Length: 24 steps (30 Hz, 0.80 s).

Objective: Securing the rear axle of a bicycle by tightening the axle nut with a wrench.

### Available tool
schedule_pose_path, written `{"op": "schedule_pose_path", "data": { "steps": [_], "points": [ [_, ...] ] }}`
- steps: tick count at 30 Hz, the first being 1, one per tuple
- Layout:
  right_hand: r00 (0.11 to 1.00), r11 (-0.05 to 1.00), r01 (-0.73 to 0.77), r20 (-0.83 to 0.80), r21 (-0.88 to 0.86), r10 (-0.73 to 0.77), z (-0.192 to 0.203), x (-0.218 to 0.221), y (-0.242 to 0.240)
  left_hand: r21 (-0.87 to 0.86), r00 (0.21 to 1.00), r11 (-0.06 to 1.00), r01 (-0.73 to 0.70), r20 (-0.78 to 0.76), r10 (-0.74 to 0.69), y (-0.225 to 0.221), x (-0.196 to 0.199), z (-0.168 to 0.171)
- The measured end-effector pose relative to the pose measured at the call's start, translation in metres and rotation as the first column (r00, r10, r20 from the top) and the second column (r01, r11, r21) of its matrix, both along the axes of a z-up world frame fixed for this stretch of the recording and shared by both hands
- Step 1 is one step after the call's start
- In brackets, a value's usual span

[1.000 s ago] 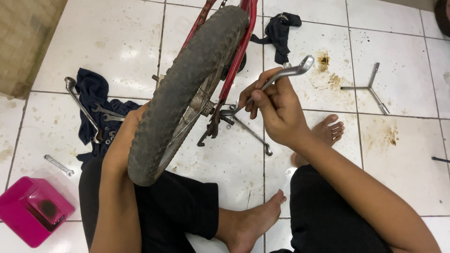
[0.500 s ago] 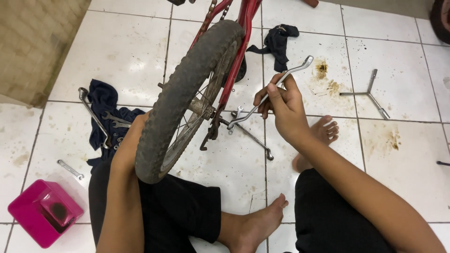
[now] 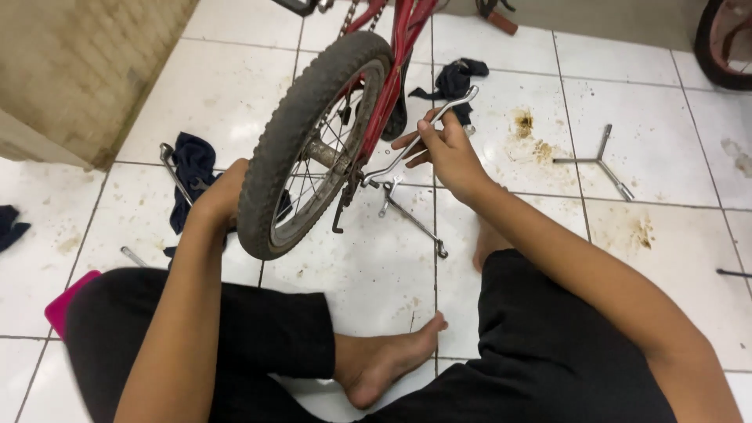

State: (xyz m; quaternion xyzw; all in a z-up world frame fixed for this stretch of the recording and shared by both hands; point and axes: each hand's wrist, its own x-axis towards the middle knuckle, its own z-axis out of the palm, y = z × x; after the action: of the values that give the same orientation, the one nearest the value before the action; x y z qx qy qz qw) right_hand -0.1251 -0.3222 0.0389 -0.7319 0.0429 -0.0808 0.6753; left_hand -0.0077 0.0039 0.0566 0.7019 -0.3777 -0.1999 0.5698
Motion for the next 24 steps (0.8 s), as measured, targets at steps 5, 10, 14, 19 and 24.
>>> {"op": "schedule_pose_path", "data": {
  "steps": [5, 10, 14, 19, 24],
  "points": [
    [0.999, 0.990, 0.039, 0.042, -0.135, -0.034, 0.002, 0.006, 0.008, 0.052, 0.999, 0.998, -0.048, 0.019, 0.047, -0.004, -0.007, 0.010],
    [0.994, 0.986, 0.022, 0.106, -0.164, -0.004, 0.003, 0.003, 0.015, 0.113, 0.993, 0.987, -0.116, 0.006, 0.116, -0.002, -0.007, 0.012],
    [0.989, 0.989, 0.015, 0.150, -0.146, 0.007, 0.003, 0.001, 0.016, 0.172, 0.993, 0.978, -0.117, 0.020, 0.115, -0.008, -0.005, 0.017],
    [0.992, 0.995, 0.030, 0.123, -0.092, -0.019, 0.010, -0.009, 0.020, 0.240, 0.990, 0.960, -0.142, 0.021, 0.141, -0.010, -0.007, 0.020],
    [0.997, 0.931, 0.015, 0.077, -0.365, 0.014, 0.058, -0.036, 0.036, 0.302, 0.998, 0.951, -0.061, 0.035, 0.053, -0.011, -0.002, 0.021]
  ]
}}
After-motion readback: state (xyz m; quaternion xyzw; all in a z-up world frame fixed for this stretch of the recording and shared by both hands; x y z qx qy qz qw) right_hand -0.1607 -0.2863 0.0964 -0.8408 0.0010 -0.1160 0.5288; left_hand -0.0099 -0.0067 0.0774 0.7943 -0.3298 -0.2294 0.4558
